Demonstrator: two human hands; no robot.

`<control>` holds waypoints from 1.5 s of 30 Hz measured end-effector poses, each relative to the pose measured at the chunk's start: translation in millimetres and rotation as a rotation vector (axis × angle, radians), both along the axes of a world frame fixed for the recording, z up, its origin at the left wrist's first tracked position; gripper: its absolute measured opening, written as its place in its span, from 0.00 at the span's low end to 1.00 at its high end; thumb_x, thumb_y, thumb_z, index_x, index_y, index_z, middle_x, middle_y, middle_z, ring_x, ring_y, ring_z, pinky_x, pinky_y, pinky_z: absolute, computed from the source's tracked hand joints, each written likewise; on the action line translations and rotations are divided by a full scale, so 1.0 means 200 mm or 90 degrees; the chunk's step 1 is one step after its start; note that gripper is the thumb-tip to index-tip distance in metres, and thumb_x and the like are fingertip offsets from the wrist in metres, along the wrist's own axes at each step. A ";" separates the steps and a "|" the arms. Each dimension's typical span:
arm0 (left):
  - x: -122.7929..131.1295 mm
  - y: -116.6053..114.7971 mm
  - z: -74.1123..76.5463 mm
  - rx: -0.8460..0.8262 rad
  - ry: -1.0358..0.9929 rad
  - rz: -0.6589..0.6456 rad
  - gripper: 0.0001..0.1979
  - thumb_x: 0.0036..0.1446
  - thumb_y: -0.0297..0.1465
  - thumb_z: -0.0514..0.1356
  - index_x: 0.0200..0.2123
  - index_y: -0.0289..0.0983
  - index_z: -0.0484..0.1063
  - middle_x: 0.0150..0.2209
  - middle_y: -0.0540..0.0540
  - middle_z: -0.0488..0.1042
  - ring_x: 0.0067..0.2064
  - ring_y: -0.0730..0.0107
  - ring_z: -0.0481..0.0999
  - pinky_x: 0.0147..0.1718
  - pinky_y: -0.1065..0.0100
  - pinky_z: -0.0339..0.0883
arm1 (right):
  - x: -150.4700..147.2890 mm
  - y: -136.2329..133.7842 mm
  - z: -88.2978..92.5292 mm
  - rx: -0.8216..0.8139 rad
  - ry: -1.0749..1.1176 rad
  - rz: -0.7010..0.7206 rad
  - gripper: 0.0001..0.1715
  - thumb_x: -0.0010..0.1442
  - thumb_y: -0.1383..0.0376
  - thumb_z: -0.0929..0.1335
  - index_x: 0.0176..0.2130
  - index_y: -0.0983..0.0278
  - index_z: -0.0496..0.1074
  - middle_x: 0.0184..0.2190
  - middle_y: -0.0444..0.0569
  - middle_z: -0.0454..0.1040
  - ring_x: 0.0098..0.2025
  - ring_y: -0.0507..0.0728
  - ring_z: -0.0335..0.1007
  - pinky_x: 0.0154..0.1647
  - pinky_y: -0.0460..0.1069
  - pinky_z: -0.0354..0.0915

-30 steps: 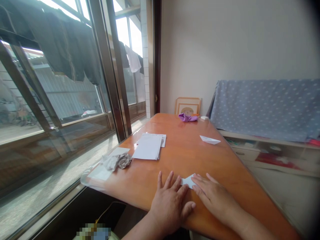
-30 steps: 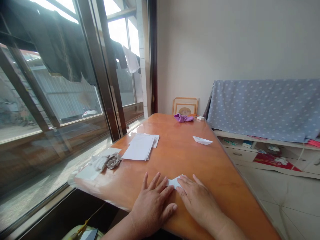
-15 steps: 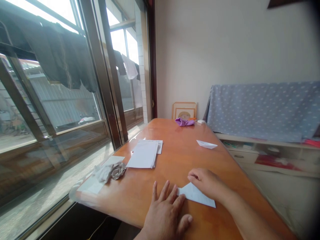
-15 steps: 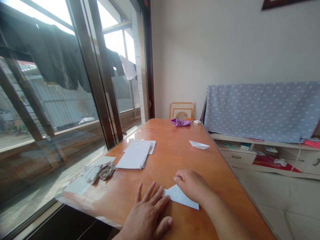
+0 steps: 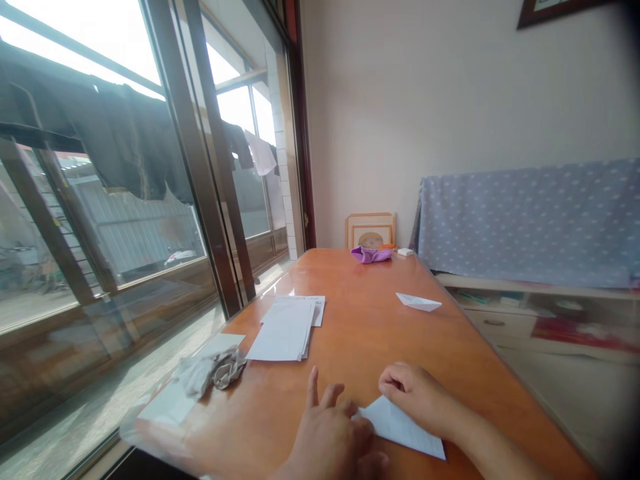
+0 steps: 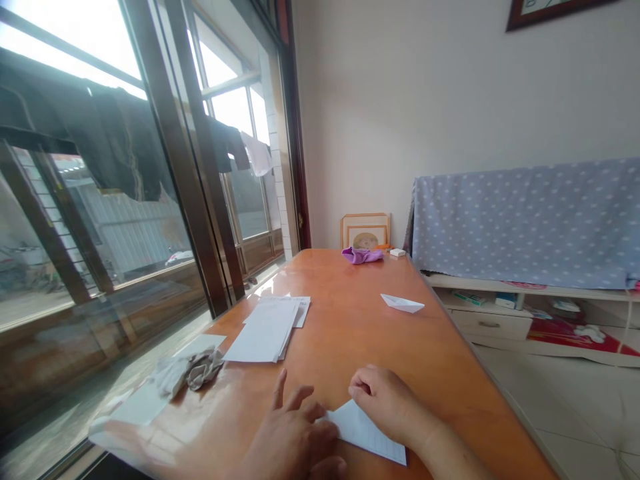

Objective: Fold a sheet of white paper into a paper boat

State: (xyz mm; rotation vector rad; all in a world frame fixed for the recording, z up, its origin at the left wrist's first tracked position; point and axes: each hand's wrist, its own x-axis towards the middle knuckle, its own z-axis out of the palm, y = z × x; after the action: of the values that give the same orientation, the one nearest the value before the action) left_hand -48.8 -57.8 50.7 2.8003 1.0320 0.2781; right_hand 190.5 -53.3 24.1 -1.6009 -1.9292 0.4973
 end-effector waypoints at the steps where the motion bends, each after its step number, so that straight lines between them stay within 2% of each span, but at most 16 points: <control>1: 0.03 0.01 0.04 0.003 0.006 0.005 0.19 0.58 0.55 0.59 0.37 0.50 0.81 0.42 0.47 0.80 0.58 0.44 0.69 0.64 0.30 0.31 | 0.00 0.00 0.00 0.003 0.004 -0.002 0.12 0.62 0.62 0.65 0.31 0.61 0.75 0.31 0.44 0.78 0.35 0.55 0.72 0.37 0.47 0.62; 3: 0.09 0.03 0.12 0.019 0.024 -0.027 0.19 0.58 0.55 0.59 0.34 0.49 0.82 0.37 0.46 0.80 0.54 0.47 0.71 0.64 0.34 0.40 | 0.00 0.01 -0.01 0.004 0.014 -0.008 0.12 0.62 0.62 0.64 0.31 0.61 0.75 0.30 0.44 0.78 0.34 0.55 0.72 0.35 0.47 0.62; 5: 0.16 0.07 0.16 0.048 0.047 -0.075 0.22 0.58 0.55 0.58 0.33 0.47 0.83 0.35 0.44 0.79 0.49 0.50 0.74 0.62 0.42 0.52 | 0.00 0.01 -0.01 0.002 0.023 -0.015 0.13 0.63 0.62 0.64 0.30 0.61 0.75 0.29 0.44 0.78 0.33 0.55 0.72 0.34 0.47 0.61; 7: 0.23 0.11 0.17 0.060 0.122 -0.108 0.25 0.59 0.55 0.57 0.29 0.42 0.83 0.32 0.40 0.79 0.44 0.50 0.76 0.54 0.47 0.63 | 0.01 0.02 -0.01 -0.002 0.032 -0.021 0.14 0.63 0.61 0.64 0.31 0.61 0.75 0.29 0.43 0.78 0.34 0.55 0.72 0.34 0.47 0.61; 8: 0.26 0.13 0.17 0.061 0.144 -0.113 0.27 0.59 0.55 0.56 0.28 0.41 0.82 0.32 0.40 0.79 0.42 0.49 0.77 0.51 0.47 0.64 | 0.01 0.02 -0.01 -0.002 0.037 -0.027 0.14 0.63 0.61 0.64 0.31 0.61 0.75 0.30 0.43 0.78 0.34 0.55 0.73 0.34 0.47 0.61; 11: 0.34 0.18 0.13 0.044 0.174 -0.112 0.27 0.55 0.58 0.58 0.29 0.40 0.81 0.33 0.38 0.80 0.41 0.47 0.79 0.51 0.46 0.63 | 0.02 0.03 -0.02 0.001 0.050 -0.061 0.14 0.64 0.60 0.63 0.32 0.60 0.76 0.30 0.43 0.79 0.34 0.55 0.73 0.34 0.47 0.61; 14: 0.36 0.22 0.11 -0.018 0.179 -0.088 0.29 0.46 0.61 0.63 0.33 0.41 0.79 0.34 0.41 0.80 0.41 0.48 0.79 0.51 0.48 0.64 | 0.02 0.04 -0.03 0.006 0.050 -0.104 0.15 0.64 0.59 0.63 0.32 0.60 0.76 0.29 0.43 0.79 0.33 0.56 0.73 0.35 0.47 0.62; 19: 0.32 0.26 0.12 -0.123 0.116 -0.016 0.31 0.37 0.59 0.69 0.38 0.43 0.75 0.37 0.46 0.79 0.38 0.51 0.78 0.40 0.56 0.69 | 0.02 0.05 -0.04 0.014 0.050 -0.146 0.17 0.64 0.58 0.63 0.31 0.61 0.76 0.28 0.43 0.79 0.32 0.55 0.72 0.34 0.47 0.62; 22: 0.30 0.28 0.11 -0.144 0.043 0.023 0.32 0.39 0.60 0.68 0.39 0.43 0.72 0.39 0.47 0.77 0.39 0.54 0.76 0.37 0.60 0.68 | 0.02 0.05 -0.02 0.020 0.048 -0.170 0.17 0.65 0.59 0.62 0.31 0.61 0.76 0.28 0.44 0.78 0.31 0.55 0.72 0.34 0.47 0.61; 26: 0.32 0.29 0.08 -0.156 0.042 0.008 0.33 0.39 0.61 0.67 0.39 0.42 0.73 0.43 0.45 0.73 0.44 0.52 0.74 0.40 0.60 0.68 | 0.02 0.05 -0.01 0.008 0.050 -0.181 0.17 0.65 0.59 0.63 0.31 0.60 0.77 0.28 0.44 0.79 0.31 0.55 0.72 0.34 0.47 0.62; 32: 0.31 0.28 0.02 -0.139 -0.023 -0.048 0.40 0.40 0.55 0.71 0.56 0.50 0.69 0.49 0.44 0.69 0.50 0.51 0.70 0.47 0.58 0.69 | 0.03 0.05 -0.03 0.004 0.074 -0.173 0.15 0.64 0.59 0.64 0.32 0.60 0.77 0.29 0.44 0.79 0.31 0.55 0.73 0.35 0.46 0.62; 38: 0.31 0.28 0.02 -0.127 -0.016 -0.055 0.36 0.40 0.50 0.73 0.53 0.49 0.72 0.49 0.45 0.69 0.51 0.51 0.69 0.48 0.57 0.68 | 0.03 0.05 -0.03 0.013 0.061 -0.175 0.16 0.65 0.59 0.63 0.33 0.60 0.77 0.29 0.44 0.79 0.31 0.55 0.72 0.35 0.46 0.62; 45: 0.32 0.27 0.05 -0.155 0.003 -0.055 0.31 0.40 0.52 0.73 0.46 0.45 0.73 0.49 0.46 0.69 0.50 0.52 0.69 0.49 0.57 0.66 | 0.02 0.04 -0.01 0.022 0.066 -0.173 0.16 0.65 0.59 0.63 0.31 0.60 0.76 0.28 0.44 0.79 0.31 0.54 0.71 0.34 0.46 0.61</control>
State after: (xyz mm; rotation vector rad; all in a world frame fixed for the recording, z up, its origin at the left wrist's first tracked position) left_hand 15.4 -3.8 60.1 2.6173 0.8778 0.1255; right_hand 195.1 -45.7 21.4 -1.7449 -1.6051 0.4230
